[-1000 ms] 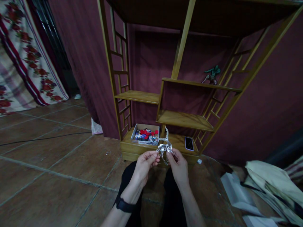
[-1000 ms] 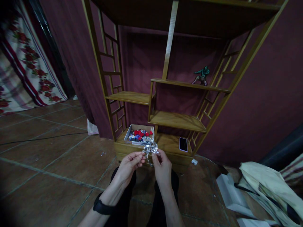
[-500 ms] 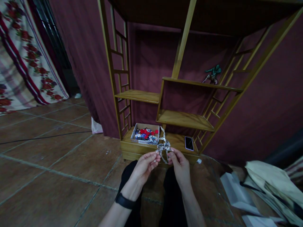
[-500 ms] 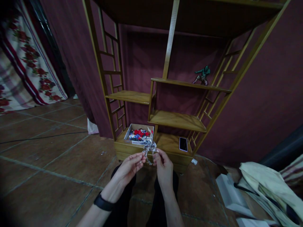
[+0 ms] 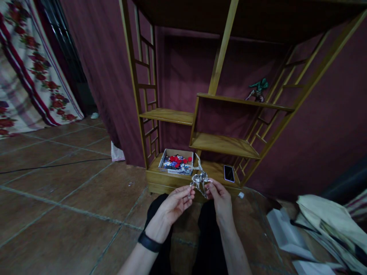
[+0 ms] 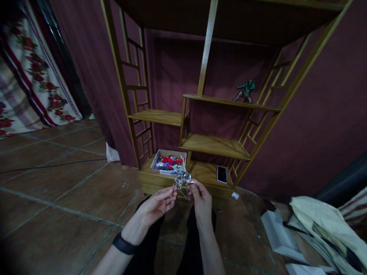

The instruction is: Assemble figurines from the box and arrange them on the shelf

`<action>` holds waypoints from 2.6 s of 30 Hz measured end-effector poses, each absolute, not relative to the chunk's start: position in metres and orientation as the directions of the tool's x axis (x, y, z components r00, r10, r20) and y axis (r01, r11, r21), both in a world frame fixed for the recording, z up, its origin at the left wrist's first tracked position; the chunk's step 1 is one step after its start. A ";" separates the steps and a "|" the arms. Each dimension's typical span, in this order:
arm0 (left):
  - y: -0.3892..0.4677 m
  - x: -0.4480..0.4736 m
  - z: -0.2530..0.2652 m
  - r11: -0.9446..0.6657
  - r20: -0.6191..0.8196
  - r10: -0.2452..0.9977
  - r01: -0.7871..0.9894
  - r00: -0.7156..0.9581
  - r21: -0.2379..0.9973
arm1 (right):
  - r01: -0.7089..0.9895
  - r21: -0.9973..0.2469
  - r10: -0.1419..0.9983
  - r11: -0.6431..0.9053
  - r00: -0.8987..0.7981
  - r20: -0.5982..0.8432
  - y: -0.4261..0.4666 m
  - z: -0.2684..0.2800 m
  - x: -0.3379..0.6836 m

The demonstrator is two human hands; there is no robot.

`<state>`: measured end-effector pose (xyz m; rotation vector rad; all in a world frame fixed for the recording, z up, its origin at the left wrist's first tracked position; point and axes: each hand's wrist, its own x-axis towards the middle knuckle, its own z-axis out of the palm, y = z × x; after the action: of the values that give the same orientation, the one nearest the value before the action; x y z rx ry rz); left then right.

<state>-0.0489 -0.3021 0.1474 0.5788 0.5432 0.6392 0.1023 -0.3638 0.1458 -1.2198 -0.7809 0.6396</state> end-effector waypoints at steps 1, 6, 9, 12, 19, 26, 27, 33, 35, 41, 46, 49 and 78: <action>-0.302 -0.049 0.148 0.669 -0.284 0.668 -0.389 0.688 0.633 | -0.023 -0.973 0.788 0.230 0.591 0.172 -0.364 0.146 0.103; -0.304 -0.050 0.149 0.704 -0.276 0.634 -0.390 0.723 0.594 | -0.035 -0.974 0.787 0.226 0.595 0.161 -0.364 0.145 0.103; -0.305 -0.049 0.149 0.704 -0.262 0.632 -0.398 0.729 0.589 | -0.055 -0.969 0.796 0.240 0.583 0.164 -0.363 0.143 0.104; -0.309 -0.047 0.149 0.681 -0.247 0.654 -0.415 0.715 0.603 | -0.106 -0.964 0.818 0.245 0.556 0.147 -0.362 0.140 0.103; -0.318 -0.039 0.154 0.577 -0.208 0.729 -0.422 0.652 0.700 | -0.183 -0.951 0.849 0.249 0.513 0.124 -0.359 0.129 0.100; -0.320 -0.028 0.151 0.426 -0.166 0.831 -0.416 0.530 0.803 | -0.115 -0.965 0.823 0.236 0.551 0.136 -0.365 0.125 0.099; -0.321 -0.027 0.151 0.403 -0.152 0.842 -0.415 0.518 0.815 | -0.109 -0.965 0.831 0.237 0.537 0.144 -0.366 0.125 0.098; -0.324 -0.020 0.154 0.308 -0.077 0.878 -0.434 0.473 0.847 | -0.054 -0.959 0.872 0.277 0.434 0.227 -0.367 0.132 0.094; -0.326 -0.019 0.153 0.289 -0.055 0.879 -0.438 0.473 0.851 | -0.057 -0.958 0.871 0.280 0.434 0.229 -0.365 0.133 0.093; -0.330 -0.014 0.150 0.300 -0.059 0.873 -0.439 0.483 0.847 | -0.021 -0.963 0.852 0.268 0.473 0.226 -0.360 0.129 0.093; -0.332 -0.011 0.151 0.309 -0.061 0.867 -0.437 0.494 0.845 | 0.023 -0.966 0.844 0.259 0.481 0.238 -0.361 0.129 0.093; -0.332 -0.009 0.152 0.312 -0.064 0.859 -0.420 0.507 0.852 | 0.049 -0.964 0.824 0.260 0.509 0.248 -0.363 0.129 0.094; -0.317 -0.021 0.133 -0.522 0.404 0.853 0.520 0.331 0.676 | -0.108 -0.973 0.896 0.203 0.421 0.140 -0.356 0.093 0.106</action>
<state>-0.0210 -0.3172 0.1331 2.1733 1.2082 1.0497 0.1062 -0.3558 0.0928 -1.1457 -0.8716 0.8415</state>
